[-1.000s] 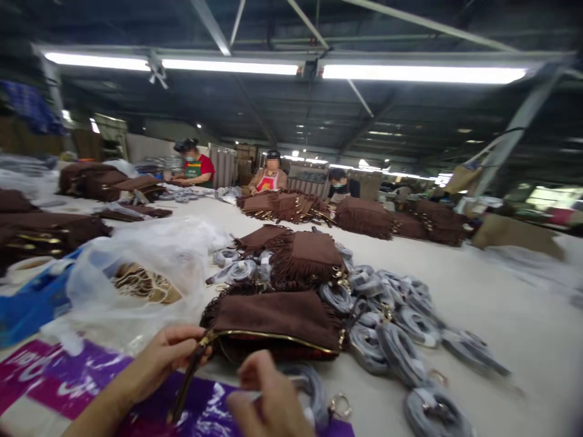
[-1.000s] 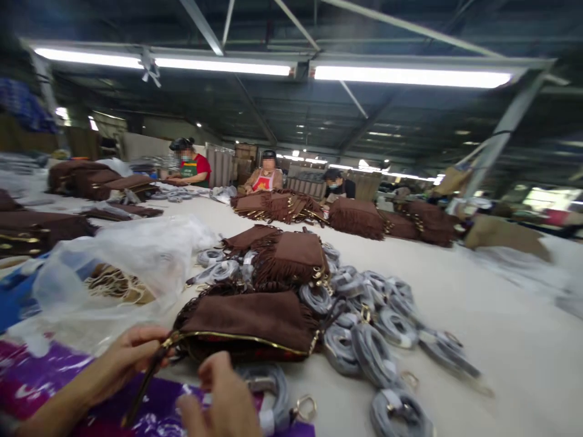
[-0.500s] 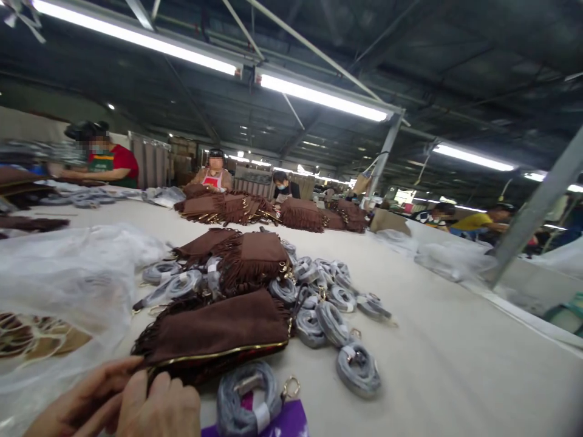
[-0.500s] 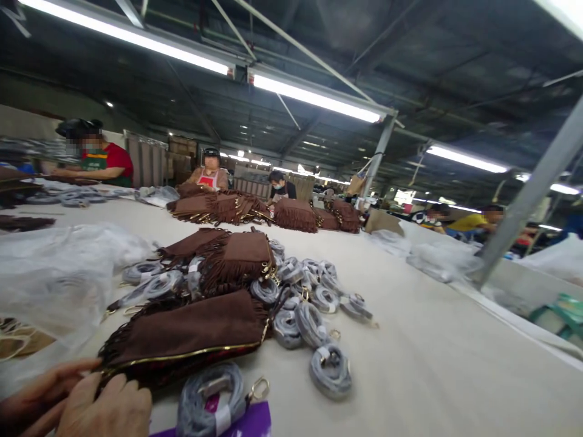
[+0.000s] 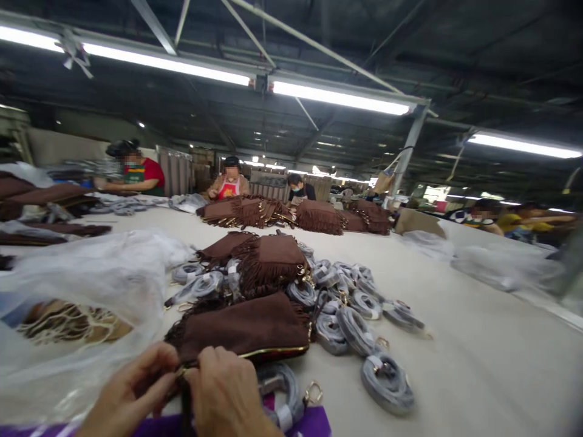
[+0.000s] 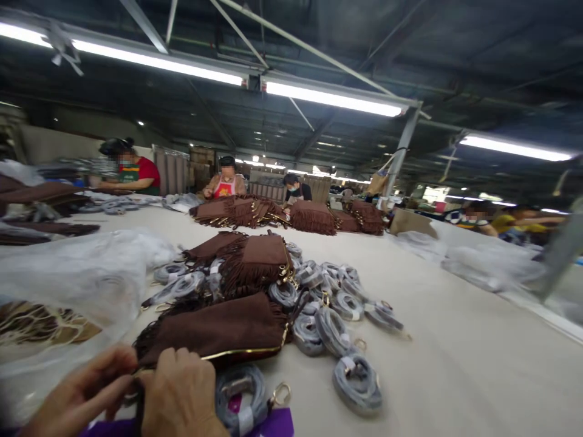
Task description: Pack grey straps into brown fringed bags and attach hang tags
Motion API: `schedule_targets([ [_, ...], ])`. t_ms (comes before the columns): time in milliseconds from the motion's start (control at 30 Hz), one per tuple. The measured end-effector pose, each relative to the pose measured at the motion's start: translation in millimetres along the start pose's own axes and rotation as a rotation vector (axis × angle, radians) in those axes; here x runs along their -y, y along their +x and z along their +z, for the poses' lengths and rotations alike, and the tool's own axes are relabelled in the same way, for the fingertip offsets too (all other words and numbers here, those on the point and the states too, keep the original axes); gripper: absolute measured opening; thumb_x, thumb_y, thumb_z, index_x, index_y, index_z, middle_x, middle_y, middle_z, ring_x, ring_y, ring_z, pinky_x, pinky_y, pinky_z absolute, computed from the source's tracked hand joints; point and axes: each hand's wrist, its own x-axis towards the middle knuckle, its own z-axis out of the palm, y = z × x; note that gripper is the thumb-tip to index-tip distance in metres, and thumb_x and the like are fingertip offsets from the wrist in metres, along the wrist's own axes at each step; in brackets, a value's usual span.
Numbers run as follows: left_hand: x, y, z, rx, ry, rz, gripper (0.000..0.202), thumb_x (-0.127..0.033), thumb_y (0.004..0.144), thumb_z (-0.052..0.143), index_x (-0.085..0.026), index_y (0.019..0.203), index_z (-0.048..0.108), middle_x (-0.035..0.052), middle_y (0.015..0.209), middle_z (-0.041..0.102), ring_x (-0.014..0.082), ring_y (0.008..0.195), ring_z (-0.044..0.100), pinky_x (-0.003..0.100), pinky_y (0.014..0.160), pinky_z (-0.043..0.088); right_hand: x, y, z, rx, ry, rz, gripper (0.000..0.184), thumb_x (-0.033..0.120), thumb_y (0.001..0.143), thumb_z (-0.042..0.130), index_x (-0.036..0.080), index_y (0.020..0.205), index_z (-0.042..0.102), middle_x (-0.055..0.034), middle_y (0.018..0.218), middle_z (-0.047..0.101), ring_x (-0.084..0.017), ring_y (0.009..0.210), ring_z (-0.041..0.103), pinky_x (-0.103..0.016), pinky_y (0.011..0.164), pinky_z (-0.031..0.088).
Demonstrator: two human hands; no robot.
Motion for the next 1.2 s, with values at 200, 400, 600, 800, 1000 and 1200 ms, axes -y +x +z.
schedule_targets([
  [200, -8, 1, 14.8, 0.156, -0.047, 0.004, 0.044, -0.060, 0.070, 0.071, -0.019, 0.077, 0.058, -0.0041, 0.061, 0.054, 0.0114, 0.051, 0.051, 0.020, 0.046, 0.045, 2, -15, 10, -0.142, 0.413, 0.080, 0.027, 0.023, 0.079, 0.069, 0.020, 0.100, 0.053, -0.0037, 0.086, 0.071, -0.027, 0.085, 0.070, -0.033, 0.073, 0.054],
  [400, 2, 0, 3.2, 0.128, 0.090, 0.049, 0.038, -0.059, 0.078, 0.064, -0.022, 0.079, 0.061, -0.0022, 0.063, 0.059, 0.0141, 0.055, 0.055, 0.019, 0.049, 0.047, 6, -7, -2, 0.048, 0.249, 0.005, 0.025, 0.012, 0.079, 0.062, 0.020, 0.101, 0.053, -0.0064, 0.094, 0.072, -0.029, 0.082, 0.072, -0.032, 0.064, 0.053],
  [600, -18, 11, 9.4, 0.127, 0.330, 0.210, 0.032, -0.051, 0.080, 0.058, -0.021, 0.073, 0.061, -0.0005, 0.064, 0.061, 0.0163, 0.061, 0.058, 0.020, 0.056, 0.048, -3, -5, -29, 0.140, 0.178, 0.072, 0.025, 0.012, 0.085, 0.057, 0.016, 0.109, 0.051, -0.0117, 0.095, 0.073, -0.033, 0.084, 0.071, -0.032, 0.058, 0.044],
  [800, -51, 28, 5.3, -0.027, 0.369, 0.228, 0.020, -0.039, 0.073, 0.057, -0.020, 0.068, 0.056, -0.0029, 0.060, 0.055, 0.0148, 0.059, 0.055, 0.020, 0.054, 0.044, -55, -7, -52, 0.091, 0.099, 0.208, 0.012, 0.013, 0.087, 0.058, 0.018, 0.096, 0.052, -0.0107, 0.089, 0.073, -0.028, 0.084, 0.070, -0.029, 0.057, 0.030],
  [1000, -48, 36, -32.8, -0.244, 0.362, 0.154, 0.027, -0.046, 0.064, 0.062, -0.020, 0.072, 0.057, -0.0029, 0.058, 0.058, 0.0143, 0.051, 0.051, 0.021, 0.047, 0.040, -152, -17, -73, -0.061, 0.030, 0.333, 0.012, 0.011, 0.087, 0.051, 0.021, 0.086, 0.046, -0.0033, 0.076, 0.066, -0.021, 0.076, 0.063, -0.026, 0.062, 0.031],
  [1200, -4, 33, -37.5, -0.148, 0.651, 0.268, 0.024, -0.044, 0.075, 0.052, -0.021, 0.077, 0.061, -0.0034, 0.066, 0.063, 0.0147, 0.062, 0.058, 0.019, 0.057, 0.045, -187, -39, -49, 0.016, 0.104, 0.268, 0.011, 0.012, 0.083, 0.049, 0.023, 0.085, 0.045, 0.0011, 0.073, 0.058, -0.019, 0.075, 0.058, -0.026, 0.065, 0.031],
])
